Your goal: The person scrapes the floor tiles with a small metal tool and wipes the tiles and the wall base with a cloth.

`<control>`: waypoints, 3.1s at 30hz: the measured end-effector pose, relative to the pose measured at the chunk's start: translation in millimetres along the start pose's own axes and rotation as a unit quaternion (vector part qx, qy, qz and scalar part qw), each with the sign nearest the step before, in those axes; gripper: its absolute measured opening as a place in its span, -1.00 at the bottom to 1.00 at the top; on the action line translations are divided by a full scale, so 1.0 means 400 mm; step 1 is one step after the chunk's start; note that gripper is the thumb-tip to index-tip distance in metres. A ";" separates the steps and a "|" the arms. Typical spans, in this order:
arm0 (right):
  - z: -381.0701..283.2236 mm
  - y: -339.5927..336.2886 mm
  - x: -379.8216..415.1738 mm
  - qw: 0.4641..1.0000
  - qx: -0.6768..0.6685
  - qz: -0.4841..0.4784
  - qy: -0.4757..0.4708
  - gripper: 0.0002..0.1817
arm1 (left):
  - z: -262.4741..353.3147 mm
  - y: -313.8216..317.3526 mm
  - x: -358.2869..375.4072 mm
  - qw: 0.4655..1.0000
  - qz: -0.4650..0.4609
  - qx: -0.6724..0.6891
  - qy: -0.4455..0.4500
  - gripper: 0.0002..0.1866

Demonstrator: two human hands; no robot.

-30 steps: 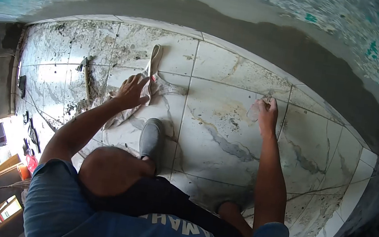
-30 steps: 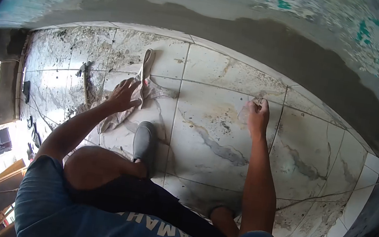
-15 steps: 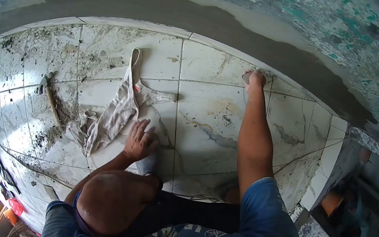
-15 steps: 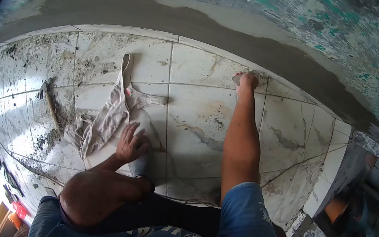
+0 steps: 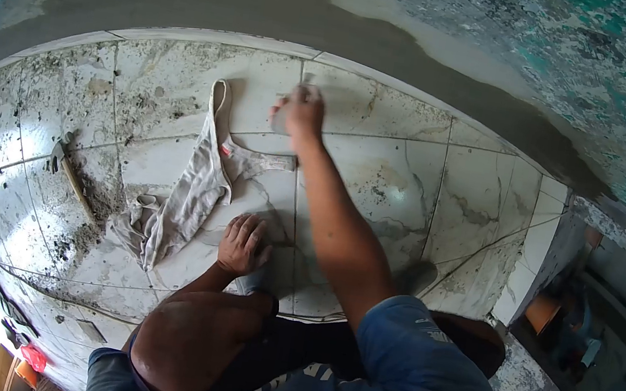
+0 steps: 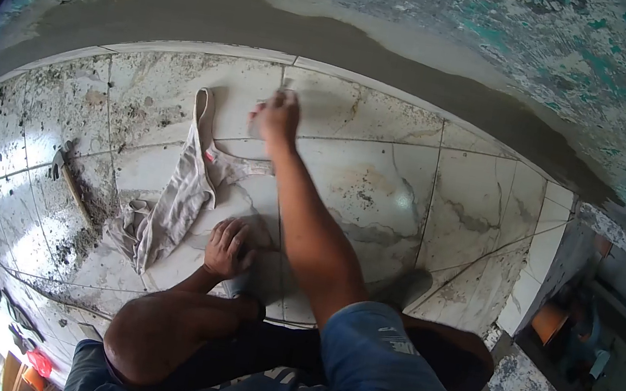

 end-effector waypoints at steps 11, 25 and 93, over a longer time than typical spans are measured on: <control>-0.163 -0.585 -0.027 0.965 -0.109 0.232 -0.060 -0.37 | 0.001 0.005 -0.017 1.000 -0.016 -0.016 -0.002 -0.33; -0.112 -0.252 -0.029 0.971 -0.178 0.149 -0.050 -0.36 | 0.004 0.011 -0.026 0.999 -0.035 -0.031 -0.003 -0.33; -0.155 -0.074 -0.037 0.651 0.652 0.111 -0.371 -0.63 | 0.013 -0.009 -0.033 0.999 -0.034 -0.042 -0.005 -0.33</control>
Point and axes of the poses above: each hand's wrist, its own x-axis away from the middle knuckle, its own y-axis out of the palm, z = x × y, the point moved 3 cm from there along -x, towards the middle knuckle, and after that the axes turned 14 degrees about y, right-handed, at the moved point
